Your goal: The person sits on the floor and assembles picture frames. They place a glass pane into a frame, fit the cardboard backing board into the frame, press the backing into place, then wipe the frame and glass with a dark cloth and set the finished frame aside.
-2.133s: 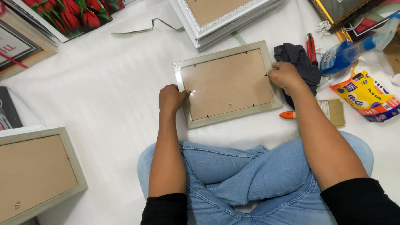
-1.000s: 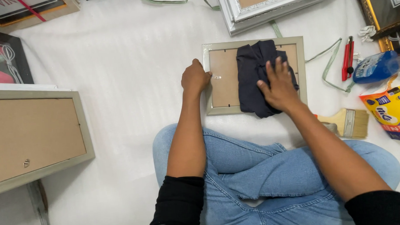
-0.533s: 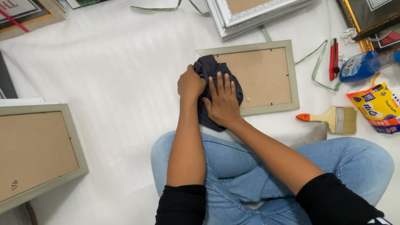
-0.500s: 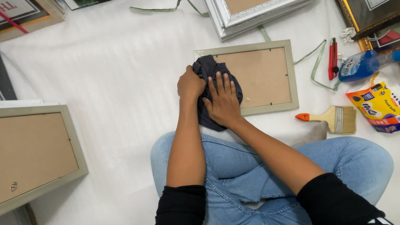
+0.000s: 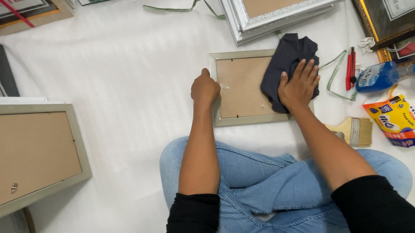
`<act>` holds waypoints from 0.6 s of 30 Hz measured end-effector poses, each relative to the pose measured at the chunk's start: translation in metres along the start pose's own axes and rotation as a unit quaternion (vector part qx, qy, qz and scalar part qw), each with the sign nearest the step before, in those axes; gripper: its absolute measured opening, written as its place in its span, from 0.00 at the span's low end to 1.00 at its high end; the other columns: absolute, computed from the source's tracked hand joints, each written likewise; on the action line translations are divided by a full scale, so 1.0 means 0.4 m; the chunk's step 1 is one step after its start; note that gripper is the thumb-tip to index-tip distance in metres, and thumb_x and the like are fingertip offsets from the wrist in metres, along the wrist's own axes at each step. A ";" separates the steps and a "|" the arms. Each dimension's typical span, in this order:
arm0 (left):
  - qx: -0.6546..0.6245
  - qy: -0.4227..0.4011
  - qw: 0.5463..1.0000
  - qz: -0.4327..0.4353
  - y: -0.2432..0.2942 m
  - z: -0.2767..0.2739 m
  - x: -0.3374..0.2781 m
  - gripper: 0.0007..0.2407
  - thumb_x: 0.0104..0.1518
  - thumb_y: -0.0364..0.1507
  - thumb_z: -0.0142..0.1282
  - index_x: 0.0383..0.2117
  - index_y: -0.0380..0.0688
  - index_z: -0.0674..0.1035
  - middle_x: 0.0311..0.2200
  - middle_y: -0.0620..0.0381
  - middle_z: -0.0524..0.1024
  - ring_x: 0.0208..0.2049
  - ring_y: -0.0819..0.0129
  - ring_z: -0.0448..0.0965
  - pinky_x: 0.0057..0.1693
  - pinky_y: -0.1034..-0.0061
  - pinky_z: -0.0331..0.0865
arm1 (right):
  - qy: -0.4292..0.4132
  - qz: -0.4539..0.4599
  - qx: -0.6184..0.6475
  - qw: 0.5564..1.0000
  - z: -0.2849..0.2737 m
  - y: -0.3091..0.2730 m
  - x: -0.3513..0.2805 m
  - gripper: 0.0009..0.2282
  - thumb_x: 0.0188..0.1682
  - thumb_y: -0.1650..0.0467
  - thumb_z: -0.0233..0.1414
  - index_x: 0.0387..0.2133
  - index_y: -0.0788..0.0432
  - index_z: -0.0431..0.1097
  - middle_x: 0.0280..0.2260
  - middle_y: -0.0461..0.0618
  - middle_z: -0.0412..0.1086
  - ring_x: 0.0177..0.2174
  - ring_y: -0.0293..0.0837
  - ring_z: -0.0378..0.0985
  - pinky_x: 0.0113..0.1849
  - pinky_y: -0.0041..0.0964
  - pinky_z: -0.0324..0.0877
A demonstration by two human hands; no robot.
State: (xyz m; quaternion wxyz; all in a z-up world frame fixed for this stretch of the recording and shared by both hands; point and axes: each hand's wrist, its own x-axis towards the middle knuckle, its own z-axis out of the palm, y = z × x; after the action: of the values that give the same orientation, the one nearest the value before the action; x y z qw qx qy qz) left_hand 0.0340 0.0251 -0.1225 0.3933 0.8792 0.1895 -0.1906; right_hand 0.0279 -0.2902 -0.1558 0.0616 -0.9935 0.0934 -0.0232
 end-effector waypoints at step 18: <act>-0.078 0.014 0.996 -0.027 0.084 -0.112 -0.072 0.34 0.63 0.53 0.33 0.47 0.28 0.80 0.41 0.30 0.79 0.50 0.34 0.78 0.52 0.45 0.72 | -0.012 -0.255 0.037 0.966 0.011 -0.474 -0.056 0.26 0.60 0.59 0.38 0.72 0.47 0.46 0.71 0.60 0.42 0.69 0.65 0.37 0.65 0.64 0.38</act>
State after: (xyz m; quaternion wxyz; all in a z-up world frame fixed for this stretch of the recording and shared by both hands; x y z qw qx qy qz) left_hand 0.0337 0.0332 -0.0600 0.4526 0.8431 0.2332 -0.1731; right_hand 0.0407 -0.1007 -0.1370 0.0912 -0.9816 -0.1649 -0.0298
